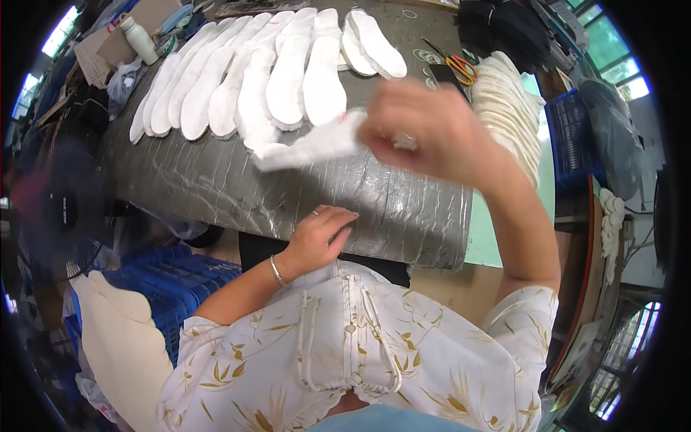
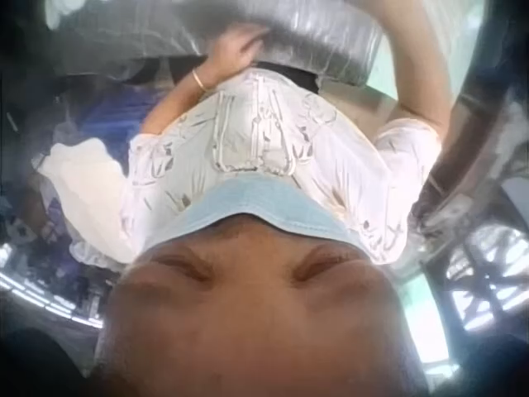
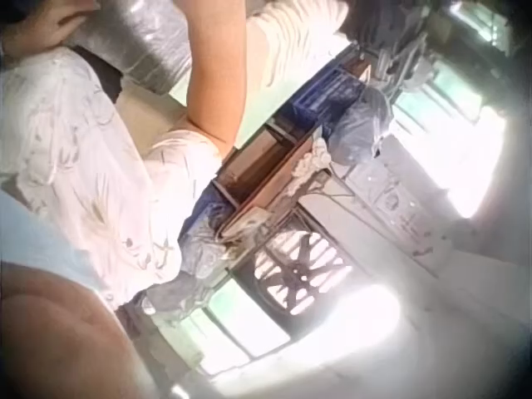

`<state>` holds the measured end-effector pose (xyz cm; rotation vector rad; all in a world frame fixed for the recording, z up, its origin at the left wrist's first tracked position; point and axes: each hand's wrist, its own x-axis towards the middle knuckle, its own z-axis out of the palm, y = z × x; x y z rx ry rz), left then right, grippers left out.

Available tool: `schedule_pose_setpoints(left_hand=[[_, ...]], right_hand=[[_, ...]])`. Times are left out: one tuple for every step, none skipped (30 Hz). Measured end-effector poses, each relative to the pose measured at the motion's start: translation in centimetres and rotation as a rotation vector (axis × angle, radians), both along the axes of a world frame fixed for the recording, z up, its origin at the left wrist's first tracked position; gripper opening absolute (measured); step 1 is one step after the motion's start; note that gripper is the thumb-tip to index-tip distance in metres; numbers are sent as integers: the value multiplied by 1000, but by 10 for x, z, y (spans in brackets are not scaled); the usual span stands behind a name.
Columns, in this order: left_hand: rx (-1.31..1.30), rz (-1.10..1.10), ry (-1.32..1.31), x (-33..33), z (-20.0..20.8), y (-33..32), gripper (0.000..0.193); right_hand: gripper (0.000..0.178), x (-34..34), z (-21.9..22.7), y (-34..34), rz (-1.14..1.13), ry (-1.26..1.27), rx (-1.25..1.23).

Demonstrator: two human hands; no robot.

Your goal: Trimming material from shoe insoles with scissors and stacking them for assembly.

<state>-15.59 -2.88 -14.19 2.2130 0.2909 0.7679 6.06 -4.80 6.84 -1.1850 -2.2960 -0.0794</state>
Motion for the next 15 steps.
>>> schedule_pose_setpoints(left_hand=[[0,-5,14,-4,-2,-4,28],[7,-30,-1,-6,-3,-8,26],[-21,-57,22,-9,-3,-12,24],[-12,-100,84,-14,-5,-13,24],[-5,-151,143,-16,-7,-15,23],[-13,-151,142,-16,-10,-16,23],[5,-236,78,-14,-11,-16,22],[24,-320,18,-13,-13,-16,21],[17,-321,21,-14,-14,-18,21],[-5,-352,23,-17,-13,-18,20],[-27,-384,24,-20,-11,-18,18],[-33,-343,15,-21,-8,-18,17],[-41,-325,49,-25,-2,-15,17],[-49,-276,23,-26,-2,-14,17],[-54,-224,0,-29,0,-12,17]], right_hand=[[11,0,-13,-19,24,-84,61],[12,2,-25,-40,10,-223,50],[14,7,-39,-61,-4,-358,40],[16,12,-57,-79,-14,-376,10],[19,19,-75,-95,-32,-397,-23],[19,28,-92,-111,-30,-397,-31],[22,38,-108,-125,-84,-438,-63],[25,46,-120,-136,-138,-476,-93],[25,52,-129,-145,-137,-472,-99],[27,58,-136,-152,-176,-468,-106],[29,62,-140,-158,-216,-464,-113],[29,64,-143,-162,-239,-425,-113],[30,67,-145,-167,-262,-385,-113],[33,77,-153,-176,-321,-390,-126],[33,78,-155,-175,-433,-328,-114]])
